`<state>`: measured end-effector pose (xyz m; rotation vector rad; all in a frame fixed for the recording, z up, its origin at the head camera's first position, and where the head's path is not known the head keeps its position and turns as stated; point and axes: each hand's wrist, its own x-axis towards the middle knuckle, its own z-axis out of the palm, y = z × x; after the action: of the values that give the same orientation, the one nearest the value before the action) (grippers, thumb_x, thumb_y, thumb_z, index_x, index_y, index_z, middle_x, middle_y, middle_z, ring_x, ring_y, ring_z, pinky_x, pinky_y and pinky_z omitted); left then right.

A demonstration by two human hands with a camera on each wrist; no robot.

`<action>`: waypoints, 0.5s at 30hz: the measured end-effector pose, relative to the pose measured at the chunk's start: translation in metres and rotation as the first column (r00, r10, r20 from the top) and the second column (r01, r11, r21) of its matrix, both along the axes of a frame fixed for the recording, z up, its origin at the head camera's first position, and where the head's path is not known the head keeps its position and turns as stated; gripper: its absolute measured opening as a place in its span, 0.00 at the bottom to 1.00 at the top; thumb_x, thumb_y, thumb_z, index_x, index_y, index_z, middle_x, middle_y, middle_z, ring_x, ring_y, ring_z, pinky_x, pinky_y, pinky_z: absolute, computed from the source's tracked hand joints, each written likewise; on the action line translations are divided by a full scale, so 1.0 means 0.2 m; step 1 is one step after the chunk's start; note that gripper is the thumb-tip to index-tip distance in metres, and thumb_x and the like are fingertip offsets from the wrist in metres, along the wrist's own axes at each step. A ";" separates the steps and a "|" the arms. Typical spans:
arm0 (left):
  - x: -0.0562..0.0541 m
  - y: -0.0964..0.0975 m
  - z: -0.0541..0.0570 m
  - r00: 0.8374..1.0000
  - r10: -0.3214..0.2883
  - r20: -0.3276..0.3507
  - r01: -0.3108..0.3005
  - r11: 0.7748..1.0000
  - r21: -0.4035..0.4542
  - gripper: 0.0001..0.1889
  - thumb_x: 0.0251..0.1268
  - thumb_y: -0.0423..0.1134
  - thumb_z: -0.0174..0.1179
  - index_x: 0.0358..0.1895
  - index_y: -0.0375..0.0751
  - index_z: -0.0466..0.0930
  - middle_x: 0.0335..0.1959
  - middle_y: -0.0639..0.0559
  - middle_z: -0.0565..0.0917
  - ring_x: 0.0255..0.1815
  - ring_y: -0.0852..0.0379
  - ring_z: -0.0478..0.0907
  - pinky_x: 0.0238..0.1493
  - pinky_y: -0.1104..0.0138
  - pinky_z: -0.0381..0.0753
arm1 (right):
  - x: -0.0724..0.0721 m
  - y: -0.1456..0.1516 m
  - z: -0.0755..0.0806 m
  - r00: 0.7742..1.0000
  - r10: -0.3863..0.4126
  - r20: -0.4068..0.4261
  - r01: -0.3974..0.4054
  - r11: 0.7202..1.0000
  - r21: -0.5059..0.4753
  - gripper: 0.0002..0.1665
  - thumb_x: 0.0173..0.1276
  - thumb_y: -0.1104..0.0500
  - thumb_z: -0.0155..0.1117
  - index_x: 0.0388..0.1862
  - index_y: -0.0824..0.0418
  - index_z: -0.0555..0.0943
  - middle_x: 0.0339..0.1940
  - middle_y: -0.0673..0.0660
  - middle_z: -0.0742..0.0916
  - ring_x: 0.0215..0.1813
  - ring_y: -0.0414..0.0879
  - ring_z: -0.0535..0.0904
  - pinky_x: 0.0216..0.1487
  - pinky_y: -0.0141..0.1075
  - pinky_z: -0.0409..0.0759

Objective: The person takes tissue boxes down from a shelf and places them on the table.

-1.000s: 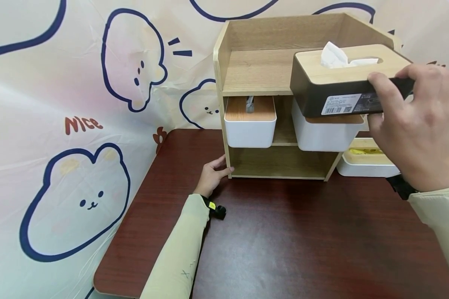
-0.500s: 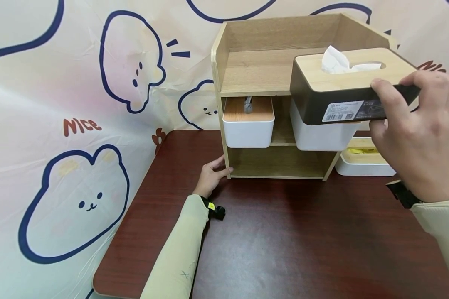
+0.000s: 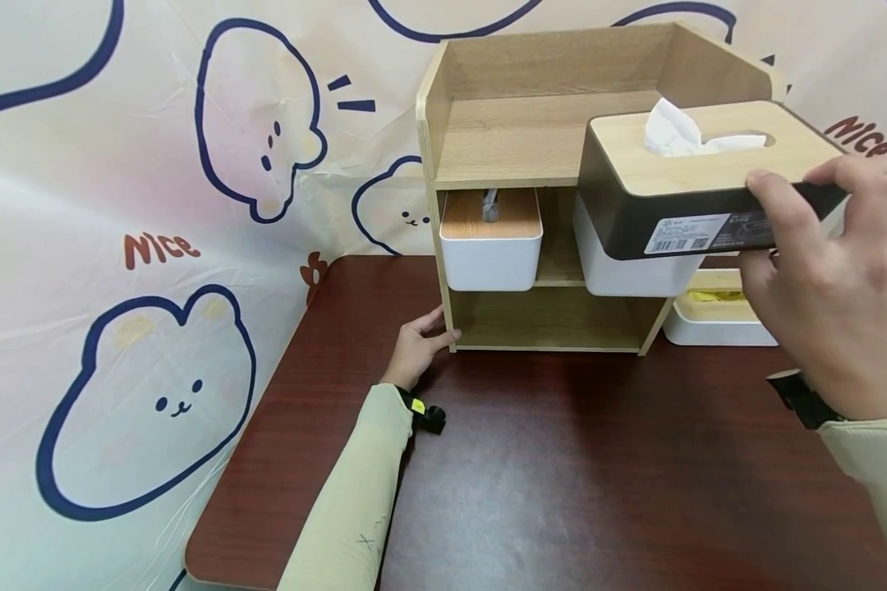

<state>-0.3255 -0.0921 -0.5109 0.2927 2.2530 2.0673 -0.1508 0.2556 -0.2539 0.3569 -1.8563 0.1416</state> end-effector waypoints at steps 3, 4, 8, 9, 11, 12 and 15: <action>0.00 0.00 0.00 1.000 0.000 -0.003 0.000 1.000 -0.003 0.33 0.54 0.44 0.74 0.66 0.52 0.75 0.63 0.52 0.77 0.69 0.58 0.63 0.63 0.60 0.68 | 0.01 0.00 -0.01 1.000 -0.007 -0.015 0.006 1.000 -0.020 0.22 0.66 0.68 0.51 0.58 0.57 0.76 0.53 0.74 0.75 0.58 0.70 0.69 0.59 0.59 0.63; 0.00 0.00 0.00 1.000 0.001 -0.006 -0.001 1.000 -0.002 0.33 0.54 0.43 0.74 0.65 0.52 0.76 0.62 0.52 0.77 0.69 0.58 0.64 0.63 0.60 0.68 | 0.01 0.00 -0.02 1.000 -0.007 -0.025 0.007 1.000 -0.027 0.22 0.66 0.68 0.51 0.58 0.56 0.77 0.53 0.73 0.76 0.58 0.70 0.70 0.59 0.59 0.63; 0.01 0.00 0.02 1.000 0.009 -0.012 -0.009 1.000 -0.007 0.33 0.54 0.43 0.74 0.66 0.52 0.75 0.63 0.53 0.77 0.69 0.57 0.63 0.63 0.59 0.68 | 0.01 0.01 -0.03 0.999 -0.011 -0.036 0.010 0.999 -0.048 0.24 0.66 0.68 0.52 0.59 0.54 0.76 0.54 0.72 0.76 0.58 0.69 0.70 0.59 0.58 0.64; 0.01 0.00 0.02 1.000 0.012 -0.013 -0.012 1.000 -0.007 0.33 0.54 0.43 0.74 0.66 0.52 0.75 0.63 0.53 0.77 0.69 0.57 0.63 0.63 0.59 0.68 | 0.02 0.01 -0.04 0.999 -0.012 -0.037 0.010 0.998 -0.055 0.24 0.66 0.68 0.52 0.59 0.53 0.76 0.55 0.72 0.76 0.58 0.68 0.70 0.59 0.58 0.64; 0.01 0.00 0.02 1.000 0.016 -0.017 -0.017 1.000 -0.008 0.33 0.53 0.43 0.74 0.66 0.52 0.75 0.62 0.53 0.77 0.69 0.57 0.63 0.63 0.59 0.68 | 0.02 0.02 -0.04 0.999 -0.019 -0.032 0.017 0.998 -0.066 0.24 0.66 0.68 0.52 0.60 0.53 0.75 0.56 0.71 0.75 0.59 0.68 0.70 0.60 0.57 0.63; 0.01 0.00 0.02 1.000 0.020 -0.020 -0.020 1.000 -0.009 0.33 0.53 0.43 0.74 0.66 0.51 0.75 0.62 0.53 0.77 0.69 0.57 0.64 0.63 0.59 0.68 | 0.02 0.03 -0.05 0.999 -0.020 -0.028 0.018 0.997 -0.077 0.24 0.66 0.68 0.52 0.60 0.53 0.75 0.56 0.71 0.75 0.59 0.67 0.69 0.60 0.57 0.63; 0.01 0.00 0.02 1.000 0.023 -0.019 -0.023 1.000 -0.007 0.33 0.54 0.42 0.74 0.66 0.51 0.75 0.62 0.53 0.77 0.69 0.56 0.64 0.62 0.59 0.69 | 0.02 0.04 -0.06 1.000 -0.020 -0.011 0.019 0.994 -0.108 0.23 0.67 0.67 0.53 0.59 0.53 0.75 0.56 0.71 0.75 0.60 0.66 0.68 0.61 0.56 0.62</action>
<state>-0.3225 -0.0917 -0.5064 0.2884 2.2847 2.0753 -0.1460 0.2636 -0.2667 0.2642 -1.8315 0.2250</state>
